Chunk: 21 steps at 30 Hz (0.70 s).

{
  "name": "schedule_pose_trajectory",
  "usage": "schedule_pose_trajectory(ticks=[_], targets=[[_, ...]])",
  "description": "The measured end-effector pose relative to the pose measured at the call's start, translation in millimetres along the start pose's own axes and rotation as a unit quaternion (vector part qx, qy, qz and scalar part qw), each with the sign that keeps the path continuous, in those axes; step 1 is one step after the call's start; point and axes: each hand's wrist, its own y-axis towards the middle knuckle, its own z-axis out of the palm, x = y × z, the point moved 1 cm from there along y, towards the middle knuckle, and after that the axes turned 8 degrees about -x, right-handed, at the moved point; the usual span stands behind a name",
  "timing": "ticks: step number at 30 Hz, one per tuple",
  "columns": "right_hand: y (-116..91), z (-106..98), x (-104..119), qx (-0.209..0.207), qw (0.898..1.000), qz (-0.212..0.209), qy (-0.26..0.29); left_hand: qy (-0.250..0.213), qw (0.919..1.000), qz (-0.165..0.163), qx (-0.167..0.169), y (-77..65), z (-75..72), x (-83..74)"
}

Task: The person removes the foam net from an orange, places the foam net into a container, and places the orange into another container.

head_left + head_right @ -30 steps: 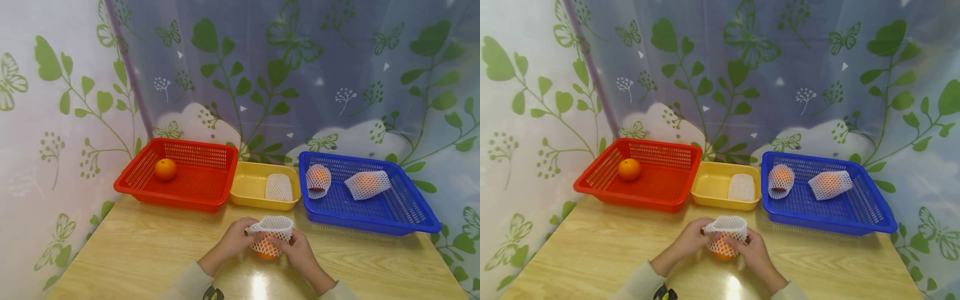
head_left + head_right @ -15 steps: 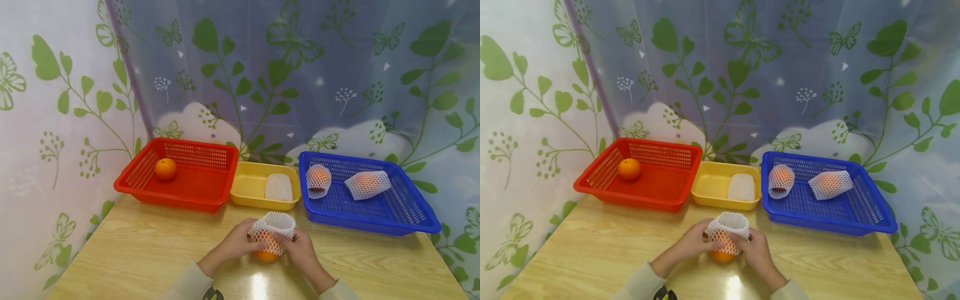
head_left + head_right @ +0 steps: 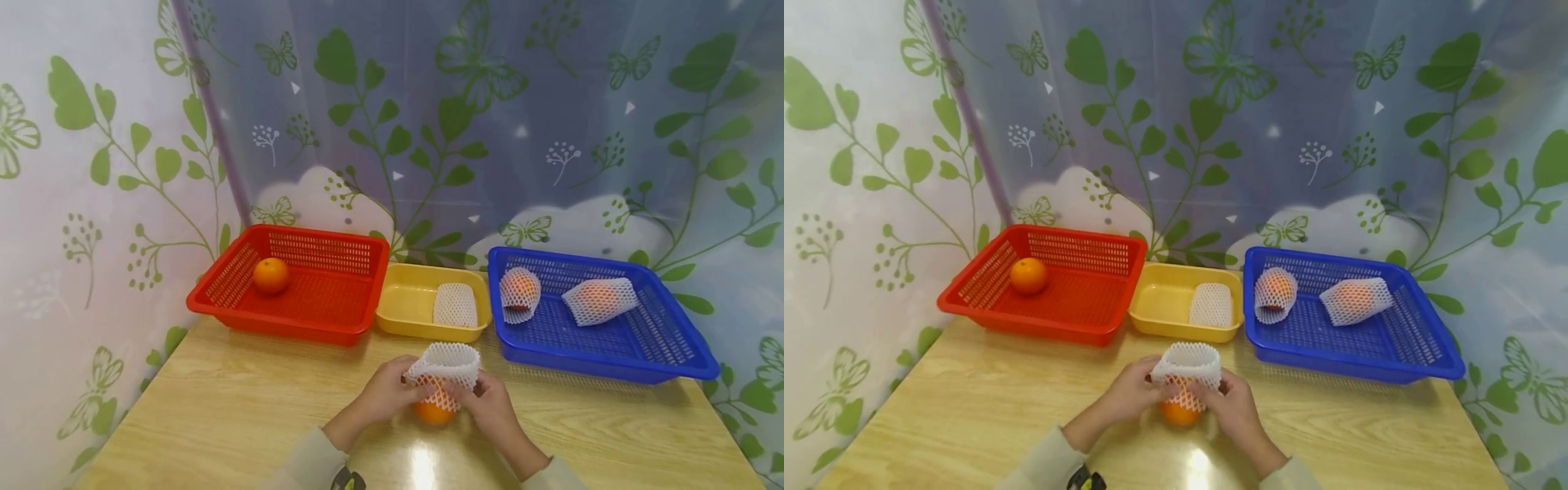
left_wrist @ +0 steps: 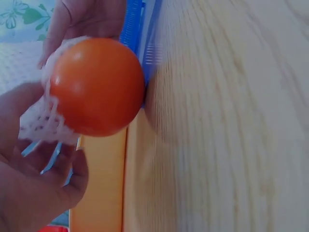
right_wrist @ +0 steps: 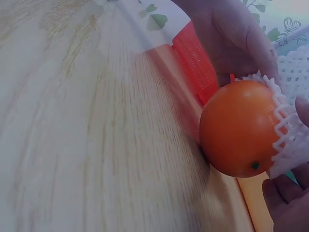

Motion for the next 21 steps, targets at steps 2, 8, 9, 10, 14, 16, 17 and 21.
schedule_pose_trajectory(ticks=[2,8,9,10,14,16,17,21], targets=[[-0.8,-0.4,-0.1,0.013,1.0,-0.023,0.001,0.001,0.9995,-0.005,-0.032,0.7,0.7,-0.3],[-0.8,-0.3,0.3,0.024,0.998,-0.061,-0.014,0.008,0.9971,-0.018,-0.074,3.5,2.5,0.2],[-0.4,-0.2,0.7,0.022,0.998,-0.06,-0.016,0.009,0.9972,-0.017,-0.072,3.7,2.7,0.4],[-0.3,-0.2,1.3,0.021,0.998,-0.057,-0.017,0.011,0.9973,-0.017,-0.07,3.8,2.8,0.5],[0.2,-0.5,2.2,0.017,0.997,-0.068,-0.034,0.013,0.9978,-0.019,-0.062,3.9,3.0,-0.1],[0.2,-0.9,2.7,0.01,0.995,-0.082,-0.05,0.016,0.9979,-0.015,-0.06,3.7,2.7,-0.8],[0.3,-1.0,3.0,0.007,0.994,-0.092,-0.059,0.016,0.998,-0.013,-0.061,3.7,2.5,-1.2],[-0.3,-0.9,4.7,0.0,0.99,-0.121,-0.069,0.018,0.9985,0.002,-0.052,3.1,2.8,-0.5]])
